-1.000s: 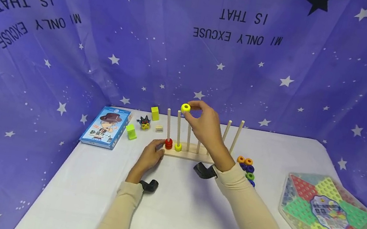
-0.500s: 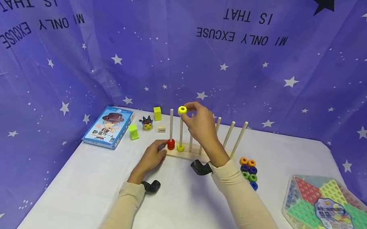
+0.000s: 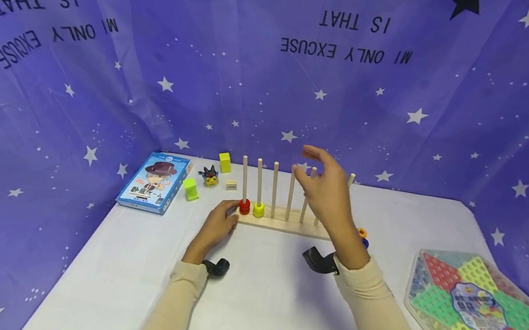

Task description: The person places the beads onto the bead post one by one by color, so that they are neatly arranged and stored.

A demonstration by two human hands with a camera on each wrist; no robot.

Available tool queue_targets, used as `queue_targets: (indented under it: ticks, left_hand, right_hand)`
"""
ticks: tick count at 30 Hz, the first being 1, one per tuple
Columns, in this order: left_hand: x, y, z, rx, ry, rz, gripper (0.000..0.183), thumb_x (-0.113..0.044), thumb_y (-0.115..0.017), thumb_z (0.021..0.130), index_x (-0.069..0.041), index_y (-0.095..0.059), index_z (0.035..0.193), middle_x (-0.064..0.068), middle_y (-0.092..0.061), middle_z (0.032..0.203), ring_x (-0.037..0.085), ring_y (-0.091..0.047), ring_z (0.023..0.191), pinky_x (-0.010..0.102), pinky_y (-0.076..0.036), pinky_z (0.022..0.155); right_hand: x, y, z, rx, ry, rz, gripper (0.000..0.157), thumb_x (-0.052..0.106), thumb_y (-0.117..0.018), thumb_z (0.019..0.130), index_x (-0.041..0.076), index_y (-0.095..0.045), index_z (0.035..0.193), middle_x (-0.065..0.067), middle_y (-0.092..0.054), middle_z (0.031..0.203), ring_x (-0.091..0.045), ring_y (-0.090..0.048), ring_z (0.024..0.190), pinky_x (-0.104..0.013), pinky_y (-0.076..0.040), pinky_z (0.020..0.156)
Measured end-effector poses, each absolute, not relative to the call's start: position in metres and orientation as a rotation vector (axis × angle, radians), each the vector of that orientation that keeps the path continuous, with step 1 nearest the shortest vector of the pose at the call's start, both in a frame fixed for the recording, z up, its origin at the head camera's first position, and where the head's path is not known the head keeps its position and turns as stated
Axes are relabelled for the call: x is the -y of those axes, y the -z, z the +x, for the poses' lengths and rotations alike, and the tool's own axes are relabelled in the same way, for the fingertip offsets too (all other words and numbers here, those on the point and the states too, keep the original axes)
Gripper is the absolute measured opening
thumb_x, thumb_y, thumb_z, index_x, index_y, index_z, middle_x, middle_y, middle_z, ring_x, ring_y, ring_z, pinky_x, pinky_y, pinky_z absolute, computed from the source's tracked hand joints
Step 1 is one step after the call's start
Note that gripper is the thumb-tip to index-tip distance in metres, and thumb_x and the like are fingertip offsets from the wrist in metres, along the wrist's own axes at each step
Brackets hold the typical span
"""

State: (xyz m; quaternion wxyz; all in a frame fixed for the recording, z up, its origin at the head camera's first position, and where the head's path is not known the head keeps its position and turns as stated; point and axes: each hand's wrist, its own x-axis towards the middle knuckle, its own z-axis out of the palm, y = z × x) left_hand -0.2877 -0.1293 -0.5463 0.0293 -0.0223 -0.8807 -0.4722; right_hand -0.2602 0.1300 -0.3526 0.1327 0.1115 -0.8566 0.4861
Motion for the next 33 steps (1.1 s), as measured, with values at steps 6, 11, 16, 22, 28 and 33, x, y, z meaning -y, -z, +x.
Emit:
queue_targets:
  ticks: [6, 11, 16, 22, 28, 33]
  left_hand:
    - [0.13, 0.549, -0.288, 2.707, 1.446, -0.078, 0.041, -0.003, -0.056, 0.09, -0.006, -0.057, 0.131, 0.01, -0.054, 0.131, 0.025, -0.044, 0.128, 0.042, -0.032, 0.108]
    - [0.131, 0.55, -0.287, 2.726, 1.444, -0.043, 0.041, -0.004, -0.056, 0.091, -0.007, -0.056, 0.132, 0.009, -0.053, 0.132, 0.023, -0.046, 0.124, 0.042, -0.032, 0.107]
    - [0.129, 0.549, -0.288, 2.718, 1.455, -0.048, 0.042, -0.004, -0.056, 0.09, -0.007, -0.056, 0.132, 0.01, -0.053, 0.133, 0.024, -0.049, 0.115, 0.044, -0.035, 0.104]
    - [0.127, 0.549, -0.29, 2.71, 1.476, -0.042, 0.042, -0.002, -0.056, 0.09, -0.007, -0.056, 0.132, 0.009, -0.052, 0.133, 0.024, -0.048, 0.115, 0.041, -0.036, 0.103]
    - [0.127, 0.551, -0.29, 2.696, 1.472, -0.067, 0.041, -0.002, -0.056, 0.09, -0.007, -0.057, 0.131, 0.01, -0.054, 0.131, 0.024, -0.048, 0.118, 0.042, -0.036, 0.104]
    - [0.128, 0.551, -0.291, 2.7, 1.473, -0.061, 0.041, -0.002, -0.056, 0.09, -0.008, -0.057, 0.131, 0.009, -0.053, 0.132, 0.023, -0.048, 0.119, 0.041, -0.035, 0.105]
  right_hand:
    - [-0.203, 0.385, -0.239, 2.414, -1.332, 0.069, 0.047, 0.036, -0.066, 0.089, 0.017, -0.055, 0.131, -0.003, -0.06, 0.122, -0.013, -0.052, 0.05, -0.027, -0.041, 0.043]
    - [-0.256, 0.442, -0.219, 2.486, -1.356, -0.224, 0.056, 0.04, -0.063, 0.09, 0.011, -0.048, 0.136, -0.013, -0.056, 0.125, -0.009, -0.061, 0.061, -0.023, -0.043, 0.05]
    - [-0.283, 0.5, -0.199, 2.6, -1.449, -0.297, 0.06, 0.035, -0.064, 0.09, 0.0, -0.042, 0.135, -0.025, -0.052, 0.124, -0.02, -0.066, 0.068, -0.025, -0.049, 0.057]
    - [-0.284, 0.541, -0.186, 2.724, -1.518, -0.304, 0.061, 0.035, -0.065, 0.09, 0.0, -0.04, 0.133, -0.025, -0.051, 0.123, -0.02, -0.066, 0.069, -0.028, -0.051, 0.057]
    - [-0.275, 0.555, -0.186, 2.781, -1.239, -0.244, 0.048, 0.03, -0.066, 0.09, -0.001, -0.049, 0.122, -0.025, -0.059, 0.114, -0.029, -0.063, 0.082, -0.034, -0.049, 0.065]
    - [-0.271, 0.555, -0.186, 2.793, -1.165, -0.286, 0.045, 0.029, -0.066, 0.089, -0.002, -0.051, 0.118, -0.025, -0.06, 0.112, -0.036, -0.06, 0.093, -0.041, -0.047, 0.07]
